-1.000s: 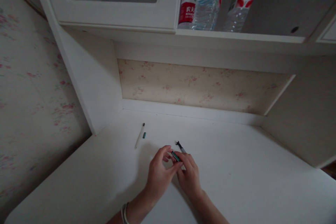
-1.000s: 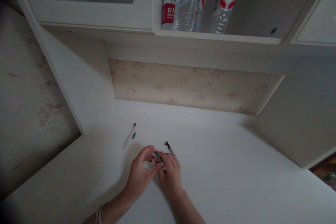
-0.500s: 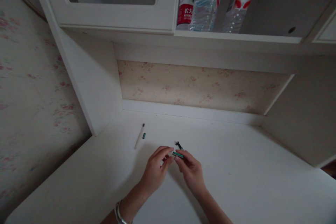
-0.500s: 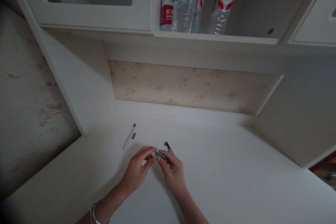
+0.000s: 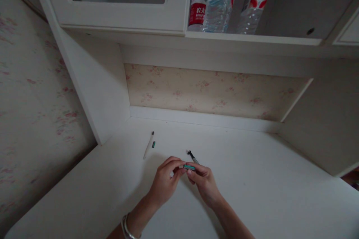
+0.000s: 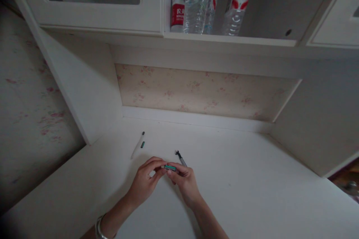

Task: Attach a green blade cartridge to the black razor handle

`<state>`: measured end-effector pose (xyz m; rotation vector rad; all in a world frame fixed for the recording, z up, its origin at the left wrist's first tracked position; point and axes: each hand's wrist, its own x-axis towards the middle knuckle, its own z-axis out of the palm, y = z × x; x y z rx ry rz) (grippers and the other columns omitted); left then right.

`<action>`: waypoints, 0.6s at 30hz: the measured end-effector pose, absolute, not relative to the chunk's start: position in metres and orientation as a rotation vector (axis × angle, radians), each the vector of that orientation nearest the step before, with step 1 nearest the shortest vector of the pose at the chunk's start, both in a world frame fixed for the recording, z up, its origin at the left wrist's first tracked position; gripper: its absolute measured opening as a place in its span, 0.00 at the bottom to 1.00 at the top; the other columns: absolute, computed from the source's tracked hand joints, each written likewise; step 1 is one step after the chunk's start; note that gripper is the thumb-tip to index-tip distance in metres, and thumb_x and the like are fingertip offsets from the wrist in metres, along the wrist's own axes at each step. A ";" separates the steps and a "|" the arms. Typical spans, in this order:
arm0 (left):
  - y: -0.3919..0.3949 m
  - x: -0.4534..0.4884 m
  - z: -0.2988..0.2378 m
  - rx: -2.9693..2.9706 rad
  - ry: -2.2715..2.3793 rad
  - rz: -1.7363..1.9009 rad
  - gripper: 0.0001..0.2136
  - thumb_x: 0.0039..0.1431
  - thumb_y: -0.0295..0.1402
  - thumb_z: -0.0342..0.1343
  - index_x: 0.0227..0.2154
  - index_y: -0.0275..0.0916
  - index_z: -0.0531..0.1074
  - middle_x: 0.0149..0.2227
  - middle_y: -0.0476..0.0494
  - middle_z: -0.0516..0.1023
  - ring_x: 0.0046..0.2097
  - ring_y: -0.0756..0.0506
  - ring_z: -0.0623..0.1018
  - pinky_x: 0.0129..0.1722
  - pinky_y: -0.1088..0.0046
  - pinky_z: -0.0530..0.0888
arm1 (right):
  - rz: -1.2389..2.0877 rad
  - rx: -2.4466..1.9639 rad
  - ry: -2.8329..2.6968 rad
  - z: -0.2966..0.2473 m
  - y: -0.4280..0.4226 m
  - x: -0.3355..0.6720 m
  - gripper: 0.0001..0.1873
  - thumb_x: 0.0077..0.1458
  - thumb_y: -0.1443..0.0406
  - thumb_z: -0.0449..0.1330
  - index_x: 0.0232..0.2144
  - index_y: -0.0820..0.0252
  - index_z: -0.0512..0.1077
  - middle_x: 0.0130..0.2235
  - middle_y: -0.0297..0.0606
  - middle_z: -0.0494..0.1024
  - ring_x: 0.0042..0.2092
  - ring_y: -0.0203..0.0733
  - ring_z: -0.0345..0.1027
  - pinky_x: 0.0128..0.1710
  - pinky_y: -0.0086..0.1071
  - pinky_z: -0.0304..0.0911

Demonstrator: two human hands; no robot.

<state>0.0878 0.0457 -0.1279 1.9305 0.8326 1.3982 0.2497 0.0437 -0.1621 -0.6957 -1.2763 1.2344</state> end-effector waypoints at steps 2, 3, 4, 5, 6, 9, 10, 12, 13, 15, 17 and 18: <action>0.047 0.088 -0.129 1.937 0.838 1.399 0.07 0.63 0.34 0.53 0.39 0.40 0.74 0.37 0.42 0.73 0.37 0.46 0.73 0.37 0.73 0.71 | 1.238 -0.690 -1.275 -0.162 0.044 0.250 0.14 0.54 0.57 0.68 0.40 0.58 0.79 0.25 0.34 0.68 0.24 0.38 0.52 0.22 0.28 0.49; 0.047 0.088 -0.129 1.940 0.843 1.399 0.07 0.63 0.34 0.53 0.39 0.40 0.74 0.37 0.42 0.73 0.37 0.46 0.73 0.37 0.72 0.71 | 1.237 -0.688 -1.267 -0.163 0.044 0.250 0.14 0.54 0.57 0.69 0.40 0.58 0.79 0.25 0.34 0.68 0.24 0.38 0.52 0.22 0.28 0.49; 0.047 0.088 -0.129 1.942 0.848 1.401 0.07 0.63 0.34 0.53 0.39 0.40 0.74 0.37 0.42 0.73 0.38 0.46 0.73 0.37 0.72 0.71 | 1.236 -0.690 -1.255 -0.165 0.045 0.250 0.14 0.54 0.58 0.69 0.41 0.58 0.78 0.25 0.34 0.68 0.24 0.38 0.52 0.22 0.28 0.49; 0.048 0.088 -0.129 1.943 0.855 1.404 0.07 0.63 0.34 0.53 0.38 0.40 0.74 0.37 0.43 0.73 0.38 0.46 0.73 0.37 0.72 0.71 | 1.234 -0.692 -1.242 -0.166 0.045 0.250 0.14 0.53 0.58 0.69 0.41 0.57 0.78 0.25 0.34 0.68 0.24 0.38 0.51 0.22 0.27 0.49; 0.048 0.088 -0.130 1.945 0.862 1.405 0.06 0.63 0.33 0.53 0.38 0.40 0.74 0.37 0.43 0.73 0.38 0.46 0.73 0.37 0.73 0.71 | 1.231 -0.696 -1.229 -0.168 0.046 0.250 0.14 0.53 0.58 0.70 0.41 0.57 0.78 0.25 0.34 0.69 0.24 0.37 0.51 0.21 0.27 0.49; 0.049 0.088 -0.131 1.945 0.886 1.409 0.06 0.63 0.32 0.52 0.38 0.40 0.73 0.37 0.43 0.73 0.38 0.46 0.73 0.38 0.73 0.71 | 1.210 -0.709 -1.202 -0.173 0.047 0.251 0.14 0.52 0.59 0.70 0.41 0.57 0.78 0.26 0.34 0.69 0.24 0.37 0.51 0.21 0.27 0.49; 0.050 0.088 -0.131 1.943 0.894 1.410 0.06 0.63 0.32 0.52 0.38 0.40 0.73 0.37 0.43 0.73 0.39 0.46 0.73 0.38 0.73 0.71 | 1.199 -0.712 -1.200 -0.173 0.048 0.251 0.14 0.52 0.59 0.70 0.41 0.57 0.78 0.25 0.33 0.68 0.24 0.37 0.51 0.21 0.27 0.49; 0.050 0.087 -0.133 1.935 0.914 1.410 0.06 0.63 0.33 0.52 0.38 0.40 0.73 0.37 0.43 0.73 0.38 0.46 0.73 0.37 0.73 0.71 | 1.177 -0.709 -1.197 -0.173 0.048 0.251 0.14 0.52 0.60 0.70 0.41 0.57 0.78 0.23 0.31 0.65 0.23 0.36 0.51 0.21 0.27 0.48; 0.051 0.087 -0.133 1.931 0.922 1.411 0.06 0.63 0.33 0.51 0.38 0.40 0.73 0.37 0.43 0.73 0.38 0.46 0.73 0.37 0.73 0.71 | 1.167 -0.707 -1.198 -0.173 0.049 0.251 0.14 0.52 0.60 0.70 0.41 0.57 0.78 0.23 0.31 0.64 0.23 0.36 0.50 0.21 0.27 0.48; 0.051 0.087 -0.134 1.922 0.937 1.413 0.06 0.63 0.33 0.51 0.38 0.40 0.73 0.37 0.43 0.72 0.38 0.46 0.73 0.36 0.74 0.71 | 1.149 -0.716 -1.202 -0.172 0.049 0.251 0.14 0.53 0.60 0.69 0.41 0.58 0.78 0.22 0.30 0.63 0.23 0.36 0.50 0.21 0.26 0.47; 0.052 0.087 -0.135 1.917 0.944 1.412 0.06 0.63 0.33 0.51 0.38 0.40 0.73 0.37 0.44 0.72 0.37 0.47 0.73 0.36 0.75 0.70 | 1.127 -0.746 -1.203 -0.170 0.050 0.250 0.14 0.53 0.59 0.69 0.40 0.59 0.78 0.23 0.30 0.63 0.22 0.35 0.51 0.20 0.26 0.47; 0.052 0.087 -0.135 1.917 0.946 1.409 0.06 0.63 0.33 0.52 0.37 0.40 0.73 0.36 0.44 0.72 0.37 0.47 0.73 0.36 0.75 0.70 | 1.118 -0.763 -1.204 -0.169 0.050 0.250 0.14 0.53 0.59 0.69 0.40 0.59 0.78 0.23 0.31 0.63 0.22 0.35 0.51 0.20 0.26 0.47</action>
